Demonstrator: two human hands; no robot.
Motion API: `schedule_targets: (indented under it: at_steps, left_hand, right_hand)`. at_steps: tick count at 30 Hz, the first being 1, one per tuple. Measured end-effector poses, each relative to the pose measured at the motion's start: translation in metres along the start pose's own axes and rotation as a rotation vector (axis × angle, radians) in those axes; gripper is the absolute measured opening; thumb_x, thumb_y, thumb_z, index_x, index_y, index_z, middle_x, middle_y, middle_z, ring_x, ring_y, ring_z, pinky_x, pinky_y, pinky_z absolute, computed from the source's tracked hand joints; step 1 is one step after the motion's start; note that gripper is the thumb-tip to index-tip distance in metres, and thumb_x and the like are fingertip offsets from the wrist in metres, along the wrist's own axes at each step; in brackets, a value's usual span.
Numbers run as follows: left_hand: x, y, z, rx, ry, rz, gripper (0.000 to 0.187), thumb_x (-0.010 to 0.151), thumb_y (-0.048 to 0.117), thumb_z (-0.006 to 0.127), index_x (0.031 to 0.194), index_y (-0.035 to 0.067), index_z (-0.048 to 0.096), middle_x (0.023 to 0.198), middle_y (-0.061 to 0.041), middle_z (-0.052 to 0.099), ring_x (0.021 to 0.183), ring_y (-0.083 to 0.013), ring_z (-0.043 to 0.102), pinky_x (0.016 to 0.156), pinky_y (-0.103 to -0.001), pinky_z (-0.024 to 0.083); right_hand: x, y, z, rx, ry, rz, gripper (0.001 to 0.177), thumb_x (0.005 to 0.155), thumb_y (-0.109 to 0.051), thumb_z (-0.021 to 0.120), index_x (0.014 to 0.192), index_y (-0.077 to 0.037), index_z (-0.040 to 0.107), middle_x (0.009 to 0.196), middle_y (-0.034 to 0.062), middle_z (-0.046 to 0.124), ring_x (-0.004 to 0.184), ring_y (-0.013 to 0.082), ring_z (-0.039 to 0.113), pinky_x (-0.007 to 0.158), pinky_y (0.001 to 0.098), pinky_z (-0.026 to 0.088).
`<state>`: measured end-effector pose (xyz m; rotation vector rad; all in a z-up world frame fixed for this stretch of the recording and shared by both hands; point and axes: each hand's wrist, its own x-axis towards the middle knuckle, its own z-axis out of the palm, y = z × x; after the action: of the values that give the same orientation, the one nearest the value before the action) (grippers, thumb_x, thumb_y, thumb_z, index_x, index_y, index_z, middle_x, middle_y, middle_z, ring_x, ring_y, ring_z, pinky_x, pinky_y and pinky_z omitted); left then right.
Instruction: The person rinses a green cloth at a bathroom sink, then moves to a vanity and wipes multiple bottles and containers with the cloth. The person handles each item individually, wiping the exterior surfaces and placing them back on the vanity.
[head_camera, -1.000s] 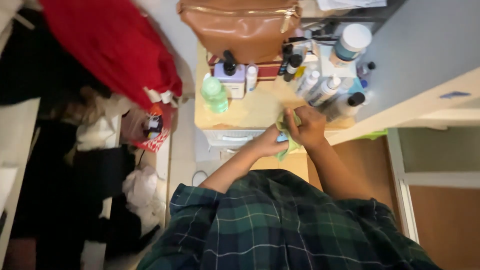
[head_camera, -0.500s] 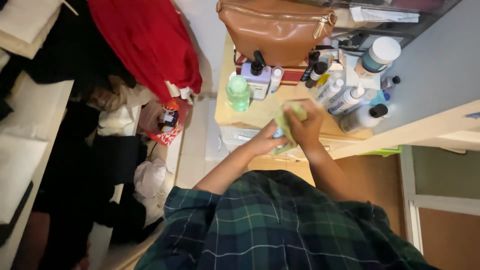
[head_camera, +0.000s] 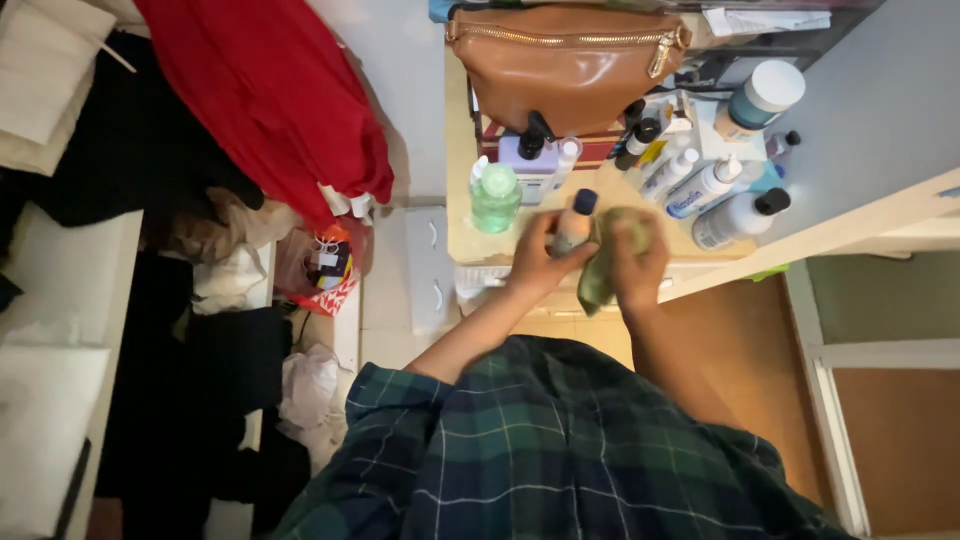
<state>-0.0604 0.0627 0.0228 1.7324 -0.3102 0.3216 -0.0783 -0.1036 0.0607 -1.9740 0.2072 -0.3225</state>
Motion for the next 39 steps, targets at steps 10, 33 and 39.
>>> schedule_targets:
  at_steps: [10,33,39]
  left_hand:
    - [-0.013,0.094,-0.033,-1.352,-0.402,-0.893,0.033,0.076,-0.003,0.081,0.079,0.017,0.055,0.072,0.01,0.056,0.072,-0.0125,0.07,0.074,-0.032,0.058]
    - [-0.019,-0.045,0.037,0.173,0.402,-0.255,0.065,0.07,0.006,0.089,0.122,0.008,0.05,0.115,-0.014,0.051,0.111,-0.0382,0.059,0.1,-0.044,0.048]
    - [-0.036,-0.026,0.01,0.299,0.322,-0.2,0.055,0.075,0.004,0.08,0.125,0.011,0.058,0.114,-0.011,0.06,0.109,-0.0368,0.064,0.098,-0.043,0.05]
  right_hand:
    - [-0.021,-0.01,0.01,0.785,-0.34,0.244,0.09,0.059,-0.019,0.092,0.14,-0.005,0.055,0.123,0.015,0.067,0.11,0.0268,0.067,0.098,0.0448,0.056]
    - [0.033,-0.082,-0.012,-0.573,-0.757,-0.051,0.073,0.089,-0.058,0.058,0.149,-0.015,0.051,0.092,0.0227,0.076,0.107,0.0516,0.067,0.099,0.0625,0.048]
    - [0.044,-0.02,0.036,-0.604,-0.563,-0.287,0.046,0.091,-0.054,0.065,0.118,-0.016,0.065,0.104,0.0057,0.079,0.101,0.0358,0.073,0.089,0.052,0.056]
